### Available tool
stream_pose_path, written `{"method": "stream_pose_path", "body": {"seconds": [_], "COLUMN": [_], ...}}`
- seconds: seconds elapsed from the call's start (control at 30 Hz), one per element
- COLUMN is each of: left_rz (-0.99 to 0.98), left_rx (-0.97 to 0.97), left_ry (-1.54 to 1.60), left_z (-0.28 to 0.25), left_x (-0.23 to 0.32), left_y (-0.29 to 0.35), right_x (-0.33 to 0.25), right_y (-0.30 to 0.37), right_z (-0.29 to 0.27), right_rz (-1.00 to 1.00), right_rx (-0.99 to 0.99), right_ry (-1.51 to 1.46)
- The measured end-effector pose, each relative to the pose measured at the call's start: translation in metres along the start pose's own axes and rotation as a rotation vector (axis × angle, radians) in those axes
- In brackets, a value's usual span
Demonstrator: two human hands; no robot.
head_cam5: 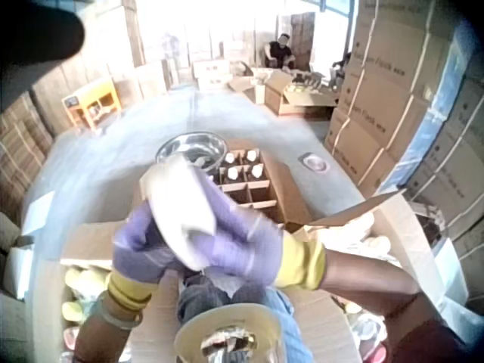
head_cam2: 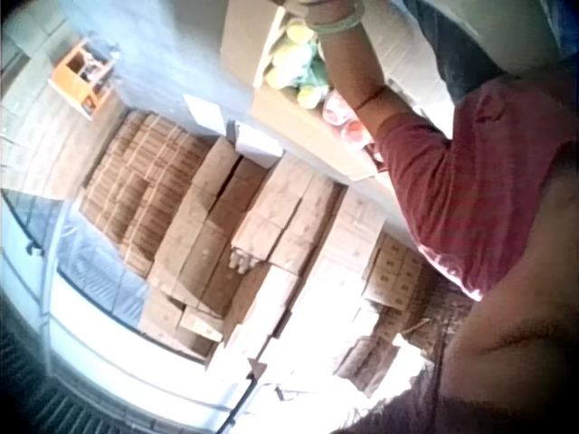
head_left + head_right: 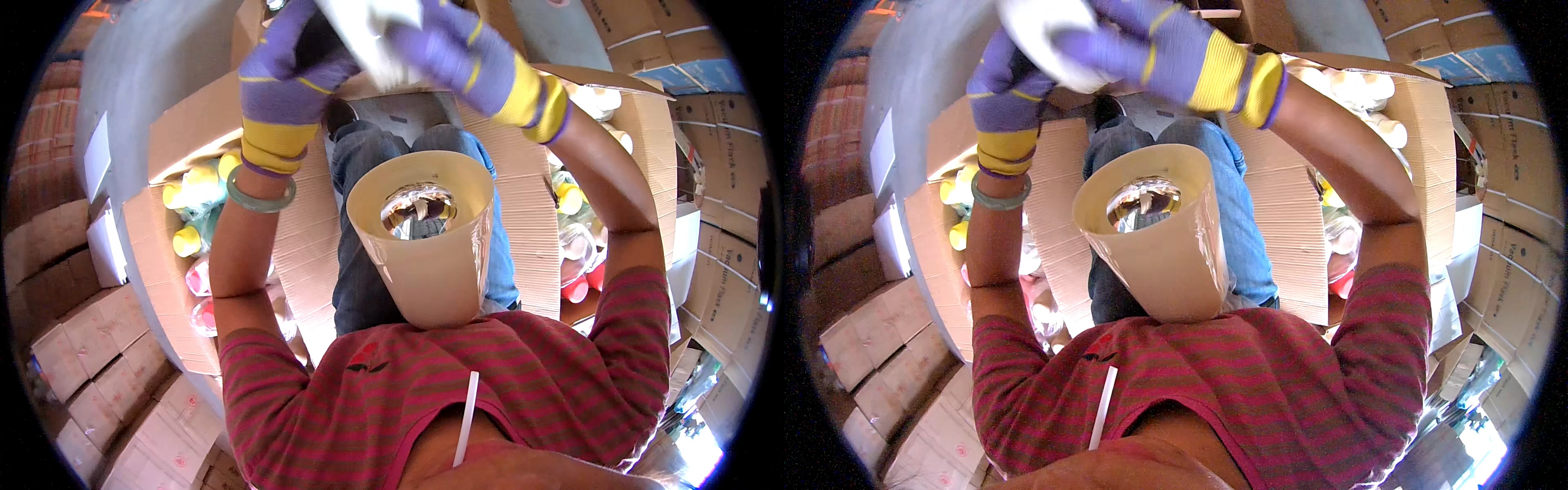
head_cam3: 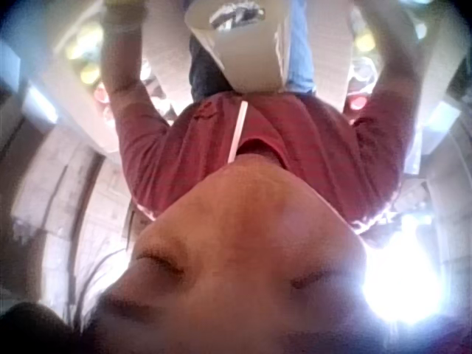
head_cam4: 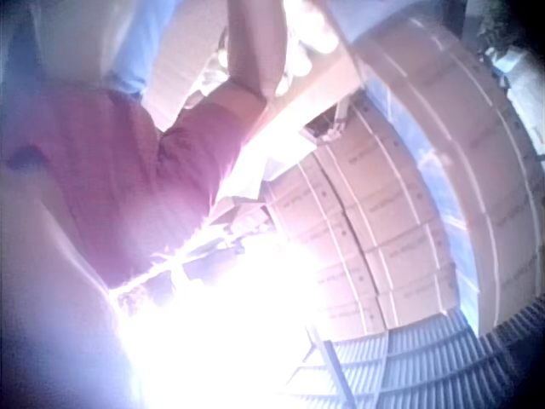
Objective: The person sits on the floor surrounded by cardboard boxes and assembles plastic containers. They pick up container bodies, lids, and black rubber seals, then insert the seals into the lids and screw the lids onto the bodies. The person handles multiple containers of different colors, including beige and green, and places the assembled units back into the boxes.
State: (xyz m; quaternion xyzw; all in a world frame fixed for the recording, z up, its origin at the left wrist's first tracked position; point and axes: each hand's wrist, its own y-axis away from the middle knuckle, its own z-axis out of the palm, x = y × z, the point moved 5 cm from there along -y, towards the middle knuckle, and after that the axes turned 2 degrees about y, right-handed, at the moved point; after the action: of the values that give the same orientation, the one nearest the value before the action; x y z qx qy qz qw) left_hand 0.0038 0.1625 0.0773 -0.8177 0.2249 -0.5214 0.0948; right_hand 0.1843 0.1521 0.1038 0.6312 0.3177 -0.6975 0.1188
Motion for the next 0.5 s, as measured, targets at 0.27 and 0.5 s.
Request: {"method": "stream_pose_path", "body": {"seconds": [0.27, 0.5], "left_rz": [0.272, 0.491], "left_rx": [-0.253, -0.180], "left_ry": [-0.199, -0.262], "left_z": [0.004, 0.005], "left_x": [0.043, 0.036], "left_y": [-0.004, 0.003], "right_x": [-0.001, 0.002], "right_y": [0.009, 0.008], "right_z": [0.002, -0.008], "right_rz": [0.218, 0.233], "right_rx": [-0.011, 0.170], "right_ry": [-0.390, -0.379]}}
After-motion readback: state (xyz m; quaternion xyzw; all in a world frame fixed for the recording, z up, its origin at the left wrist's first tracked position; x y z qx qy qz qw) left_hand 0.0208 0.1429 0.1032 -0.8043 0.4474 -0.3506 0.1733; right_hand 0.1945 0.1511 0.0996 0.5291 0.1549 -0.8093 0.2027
